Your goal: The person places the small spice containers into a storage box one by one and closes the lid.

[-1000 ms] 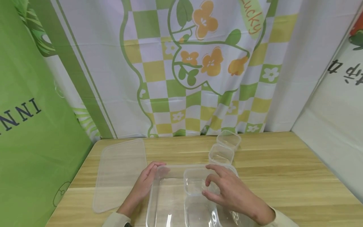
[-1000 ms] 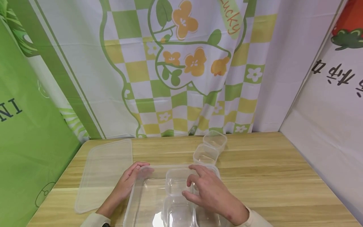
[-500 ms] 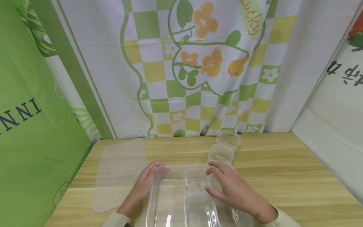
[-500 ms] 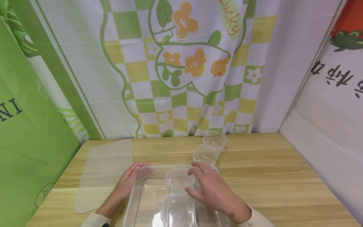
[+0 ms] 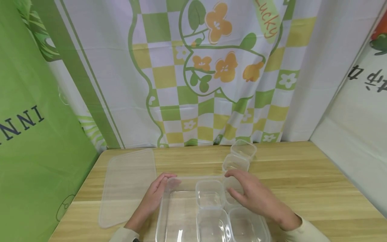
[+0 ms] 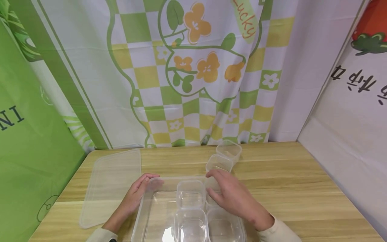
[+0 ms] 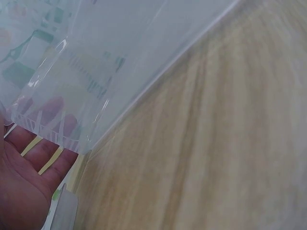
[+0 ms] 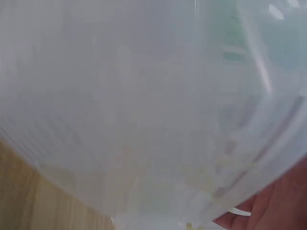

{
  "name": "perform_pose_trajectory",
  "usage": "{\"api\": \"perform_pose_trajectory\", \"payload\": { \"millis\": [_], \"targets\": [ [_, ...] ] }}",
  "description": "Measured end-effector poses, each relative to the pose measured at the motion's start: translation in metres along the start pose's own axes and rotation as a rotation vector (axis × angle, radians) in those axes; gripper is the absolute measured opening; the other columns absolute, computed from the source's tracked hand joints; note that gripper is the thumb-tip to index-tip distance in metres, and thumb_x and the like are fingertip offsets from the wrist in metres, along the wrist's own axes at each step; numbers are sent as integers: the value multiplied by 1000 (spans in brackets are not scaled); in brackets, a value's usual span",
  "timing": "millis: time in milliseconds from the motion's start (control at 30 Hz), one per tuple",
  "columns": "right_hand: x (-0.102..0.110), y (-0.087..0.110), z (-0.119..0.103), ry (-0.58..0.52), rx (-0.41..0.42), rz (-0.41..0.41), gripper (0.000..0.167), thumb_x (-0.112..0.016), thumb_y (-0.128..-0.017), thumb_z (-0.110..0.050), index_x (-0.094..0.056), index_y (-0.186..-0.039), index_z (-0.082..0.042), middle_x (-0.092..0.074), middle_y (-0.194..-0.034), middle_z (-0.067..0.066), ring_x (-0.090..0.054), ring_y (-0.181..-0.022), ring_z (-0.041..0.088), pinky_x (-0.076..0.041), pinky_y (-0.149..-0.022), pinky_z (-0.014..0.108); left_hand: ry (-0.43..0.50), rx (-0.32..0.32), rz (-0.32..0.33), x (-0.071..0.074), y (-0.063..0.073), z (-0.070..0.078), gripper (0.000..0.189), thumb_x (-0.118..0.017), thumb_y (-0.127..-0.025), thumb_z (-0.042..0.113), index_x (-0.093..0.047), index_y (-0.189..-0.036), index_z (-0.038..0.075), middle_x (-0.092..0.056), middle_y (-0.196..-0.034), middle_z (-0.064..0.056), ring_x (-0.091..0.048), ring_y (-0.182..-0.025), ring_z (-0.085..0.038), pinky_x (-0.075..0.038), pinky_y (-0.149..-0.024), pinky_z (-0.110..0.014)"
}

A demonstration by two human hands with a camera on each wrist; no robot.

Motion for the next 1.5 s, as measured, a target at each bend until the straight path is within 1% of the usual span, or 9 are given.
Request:
{"api": "perform_pose_trajectory", "payload": {
  "millis": [133,333,467,600,700,833,1033,1267,1500],
  "targets": [
    [5,-2,7,-17,-7,19,35,-78,-91,-12,-64,-123,-7,-68,-123,5,-64,-117,26,-53,-95,49,0,3,-1,0,0,0,35,-33,-115,21,-63,-129,12,-60,-140,-12,-46,-138,-35,-30,-115,-62],
    [11,-5,20,5,-8,64,31,-78,-89,-6,-67,-118,-7,-67,-125,10,-64,-115,32,-53,-94,53,0,0,-2,0,0,0,35,-33,-115,21,-63,-129,12,-60,-141,-12,-46,-139,-36,-29,-115,-62],
    [13,-6,32,1,-50,63,30,-79,-89,-8,-68,-117,-7,-66,-126,11,-64,-115,34,-54,-92,54,0,0,-3,0,0,0,35,-33,-115,21,-63,-130,12,-60,-141,-14,-46,-139,-36,-29,-115,-62],
    [14,-7,44,-6,-85,62,28,-79,-89,-8,-68,-115,-6,-67,-122,12,-64,-113,34,-55,-90,54,1,-1,0,0,0,1,35,-33,-115,21,-63,-129,11,-60,-141,-13,-46,-139,-36,-30,-115,-62],
    [14,-8,51,-12,-97,67,28,-79,-88,-5,-68,-113,-4,-69,-118,13,-65,-111,35,-54,-92,55,0,-2,0,0,1,0,35,-33,-115,21,-63,-129,11,-60,-140,-13,-46,-138,-36,-30,-115,-62],
    [14,-8,61,-21,-150,51,28,-80,-87,-4,-69,-113,-3,-69,-118,15,-64,-111,37,-52,-94,57,-5,-3,-1,0,1,0,35,-33,-115,20,-63,-129,11,-60,-140,-13,-47,-138,-36,-30,-115,-62],
    [13,-4,74,-32,-222,19,27,-80,-89,-7,-69,-112,-4,-66,-121,19,-63,-113,41,-51,-94,59,0,-3,-5,0,0,0,35,-33,-115,20,-63,-129,12,-61,-140,-10,-48,-137,-35,-31,-115,-61],
    [13,0,80,-57,-241,5,22,-79,-89,-8,-69,-109,-5,-66,-122,20,-62,-114,41,-50,-95,60,-2,12,-8,-1,0,-2,36,-32,-115,21,-63,-130,14,-60,-141,-9,-48,-137,-34,-30,-115,-62],
    [10,3,87,-98,-253,-10,14,-76,-92,-9,-71,-103,-4,-66,-119,21,-65,-104,39,-54,-90,57,-8,8,-1,0,1,0,36,-32,-115,23,-64,-130,13,-61,-140,-6,-47,-138,-33,-30,-115,-62]
  ]
}}
Point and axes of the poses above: each hand's wrist, its own y-axis away from the middle knuckle, its own x-axis out of the back of the hand, z = x × y, the point moved 4 cm from there along -y, towards the middle knuckle
